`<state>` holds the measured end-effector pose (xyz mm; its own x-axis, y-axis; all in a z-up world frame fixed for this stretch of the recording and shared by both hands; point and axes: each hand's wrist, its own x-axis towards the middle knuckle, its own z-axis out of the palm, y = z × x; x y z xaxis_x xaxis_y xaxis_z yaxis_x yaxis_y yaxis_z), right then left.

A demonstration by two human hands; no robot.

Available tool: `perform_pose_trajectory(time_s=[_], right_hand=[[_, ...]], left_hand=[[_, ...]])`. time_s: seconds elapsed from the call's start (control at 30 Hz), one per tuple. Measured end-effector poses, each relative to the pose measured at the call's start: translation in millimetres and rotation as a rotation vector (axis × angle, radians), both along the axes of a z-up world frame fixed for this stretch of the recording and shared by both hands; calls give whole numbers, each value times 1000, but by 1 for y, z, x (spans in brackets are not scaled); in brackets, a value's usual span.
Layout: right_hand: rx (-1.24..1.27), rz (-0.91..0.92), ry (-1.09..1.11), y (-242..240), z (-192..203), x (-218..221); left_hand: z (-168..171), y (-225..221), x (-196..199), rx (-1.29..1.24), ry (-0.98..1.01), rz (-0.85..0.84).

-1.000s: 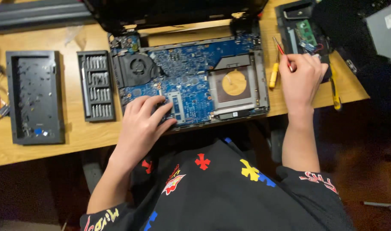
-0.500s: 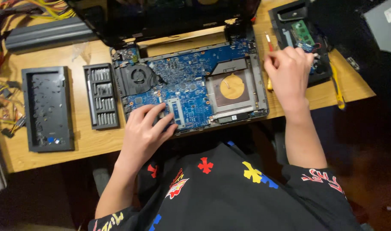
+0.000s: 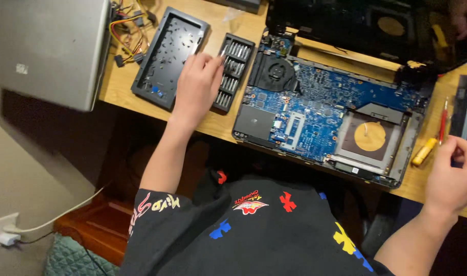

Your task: The recorder is disassembling and working on the internal components of a laptop.

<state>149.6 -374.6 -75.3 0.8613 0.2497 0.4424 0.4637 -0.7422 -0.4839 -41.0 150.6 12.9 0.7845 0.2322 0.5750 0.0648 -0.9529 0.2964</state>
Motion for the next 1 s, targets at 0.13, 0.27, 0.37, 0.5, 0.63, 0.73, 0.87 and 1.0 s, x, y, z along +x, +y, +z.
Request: perform_pose_trajectory(time_s=[0.13, 0.27, 0.37, 0.5, 0.63, 0.73, 0.87, 1.0], right_hand=[[11, 41, -17, 5, 2, -3], [-40, 86, -103, 13, 8, -5], [33, 84, -55, 5, -1, -4], [27, 136, -101, -6, -4, -1], [-2, 106, -160, 7, 11, -5], [-80, 76, -259, 19, 26, -12], [1, 84, -251, 33, 52, -23], [146, 92, -170, 37, 51, -36]], left_hand=[[-5, 19, 24, 39, 57, 12], [-26, 31, 41, 131, 82, 39], [-28, 33, 42, 126, 85, 53], [-29, 33, 46, 91, 127, 49], [-28, 33, 48, 101, 126, 37], [-30, 34, 49, 78, 161, 50], [-25, 33, 52, -99, 82, 16], [41, 4, 27, -527, -125, -80]])
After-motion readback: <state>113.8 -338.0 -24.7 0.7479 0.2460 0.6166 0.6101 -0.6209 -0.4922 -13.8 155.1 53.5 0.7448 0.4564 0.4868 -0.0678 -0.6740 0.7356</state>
